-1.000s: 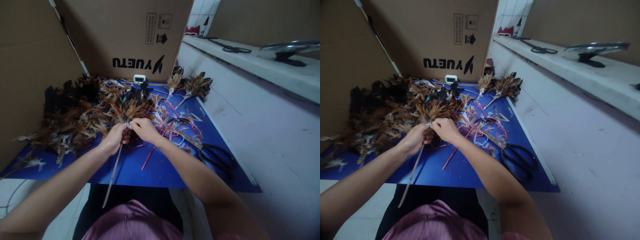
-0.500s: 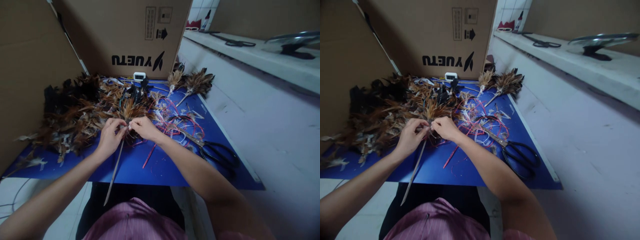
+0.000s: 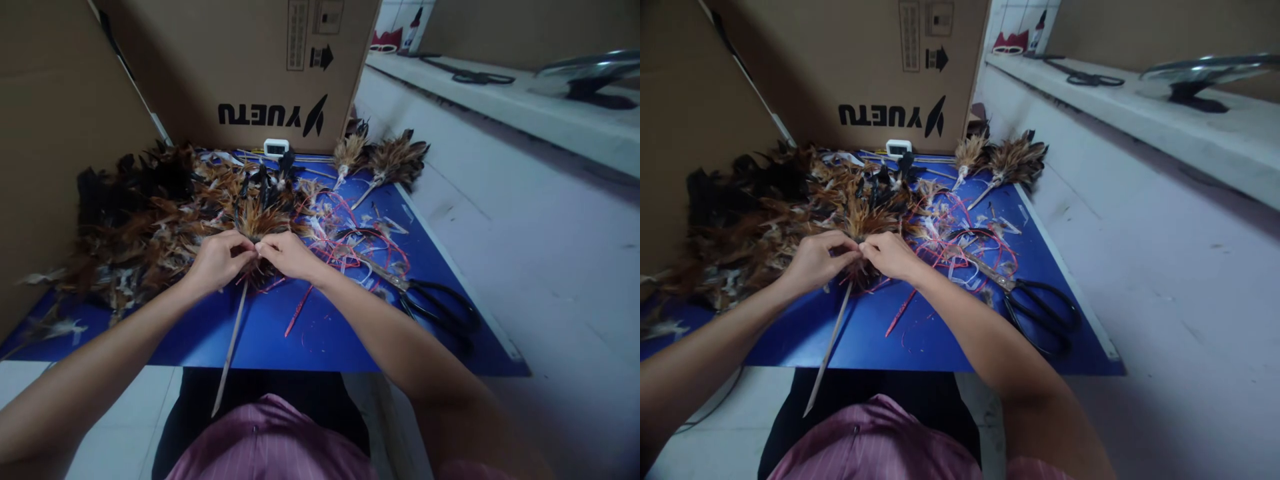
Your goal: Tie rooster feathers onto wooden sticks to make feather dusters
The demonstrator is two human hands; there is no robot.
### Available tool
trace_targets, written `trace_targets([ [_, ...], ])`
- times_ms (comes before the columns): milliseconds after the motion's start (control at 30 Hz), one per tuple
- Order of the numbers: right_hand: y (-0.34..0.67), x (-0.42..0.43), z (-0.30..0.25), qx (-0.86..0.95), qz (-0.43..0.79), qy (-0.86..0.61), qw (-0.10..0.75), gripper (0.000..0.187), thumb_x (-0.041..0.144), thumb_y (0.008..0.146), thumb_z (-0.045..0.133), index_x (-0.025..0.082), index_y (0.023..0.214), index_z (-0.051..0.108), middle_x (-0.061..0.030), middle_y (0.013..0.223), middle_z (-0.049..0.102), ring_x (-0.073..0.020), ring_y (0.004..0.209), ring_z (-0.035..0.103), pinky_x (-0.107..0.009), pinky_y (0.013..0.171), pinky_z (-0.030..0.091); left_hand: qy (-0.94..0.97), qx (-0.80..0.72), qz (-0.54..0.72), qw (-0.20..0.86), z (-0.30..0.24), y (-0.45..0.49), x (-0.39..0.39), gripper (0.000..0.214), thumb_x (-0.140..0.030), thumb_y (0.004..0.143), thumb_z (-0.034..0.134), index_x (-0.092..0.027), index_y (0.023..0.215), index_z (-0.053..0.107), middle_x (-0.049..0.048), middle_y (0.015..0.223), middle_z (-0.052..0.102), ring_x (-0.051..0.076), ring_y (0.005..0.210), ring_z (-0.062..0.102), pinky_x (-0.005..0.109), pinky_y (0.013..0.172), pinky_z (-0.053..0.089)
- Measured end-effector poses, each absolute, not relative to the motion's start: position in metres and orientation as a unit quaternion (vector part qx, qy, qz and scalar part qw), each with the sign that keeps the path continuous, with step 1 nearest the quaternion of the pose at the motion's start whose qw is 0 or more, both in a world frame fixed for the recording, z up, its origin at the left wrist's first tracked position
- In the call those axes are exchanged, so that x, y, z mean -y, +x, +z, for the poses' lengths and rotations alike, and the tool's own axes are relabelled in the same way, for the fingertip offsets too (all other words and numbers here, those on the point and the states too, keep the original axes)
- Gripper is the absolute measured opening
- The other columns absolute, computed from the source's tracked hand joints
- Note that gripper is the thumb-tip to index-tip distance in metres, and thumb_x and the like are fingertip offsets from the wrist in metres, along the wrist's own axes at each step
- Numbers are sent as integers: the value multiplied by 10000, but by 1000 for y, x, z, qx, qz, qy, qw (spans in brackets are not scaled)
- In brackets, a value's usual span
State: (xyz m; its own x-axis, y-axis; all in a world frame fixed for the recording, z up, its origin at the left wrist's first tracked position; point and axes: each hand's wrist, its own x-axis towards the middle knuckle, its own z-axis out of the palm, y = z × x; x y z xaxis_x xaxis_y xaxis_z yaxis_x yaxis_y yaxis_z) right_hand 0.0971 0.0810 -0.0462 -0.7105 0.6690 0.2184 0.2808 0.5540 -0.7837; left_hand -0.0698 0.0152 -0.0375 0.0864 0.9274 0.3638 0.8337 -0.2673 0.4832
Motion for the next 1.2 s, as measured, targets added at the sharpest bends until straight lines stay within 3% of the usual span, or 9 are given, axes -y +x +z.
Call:
trace_targets([
  [167, 99, -82, -45, 819, 426, -305, 233, 142, 246, 778, 606, 124, 715, 646, 72, 509, 437, -53, 511, 361, -218, 551, 257, 690, -616, 339, 171, -43, -75, -18, 213, -361, 795, 590, -160, 797, 661, 19, 729, 663, 147, 660, 586, 260, 634, 425],
  [333, 98, -81, -46, 819, 404, -319, 253, 186, 298, 762, 639, 131, 681, 651, 64, 530, 457, -50, 519, 362, -217, 554, 255, 658, -606, 389, 221, -58, -78, -19, 237, -399, 806, 592, -165, 835, 615, 7, 723, 623, 138, 642, 567, 255, 614, 433],
  [667, 97, -81, -49, 816, 408, -319, 256, 147, 249, 753, 642, 129, 671, 655, 68, 500, 450, -51, 502, 366, -218, 543, 263, 703, -551, 445, 67, -63, -68, -13, 96, -265, 844, 572, -183, 800, 596, 41, 868, 625, 155, 839, 581, 287, 772, 463],
  [967, 96, -82, -54, 801, 434, -325, 255, 185, 280, 745, 651, 125, 647, 633, 79, 476, 420, -49, 495, 354, -221, 531, 250, 602, -536, 519, 287, -78, -69, -19, 200, -364, 838, 598, -173, 870, 551, 37, 869, 649, 137, 762, 596, 263, 695, 483],
  [1200, 101, -86, -50, 812, 447, -304, 217, 96, 160, 765, 609, 112, 710, 671, 66, 524, 475, -50, 522, 394, -217, 565, 289, 628, -543, 464, 308, -72, -76, -22, 221, -389, 818, 619, -173, 827, 571, 14, 761, 633, 120, 682, 573, 239, 654, 447],
])
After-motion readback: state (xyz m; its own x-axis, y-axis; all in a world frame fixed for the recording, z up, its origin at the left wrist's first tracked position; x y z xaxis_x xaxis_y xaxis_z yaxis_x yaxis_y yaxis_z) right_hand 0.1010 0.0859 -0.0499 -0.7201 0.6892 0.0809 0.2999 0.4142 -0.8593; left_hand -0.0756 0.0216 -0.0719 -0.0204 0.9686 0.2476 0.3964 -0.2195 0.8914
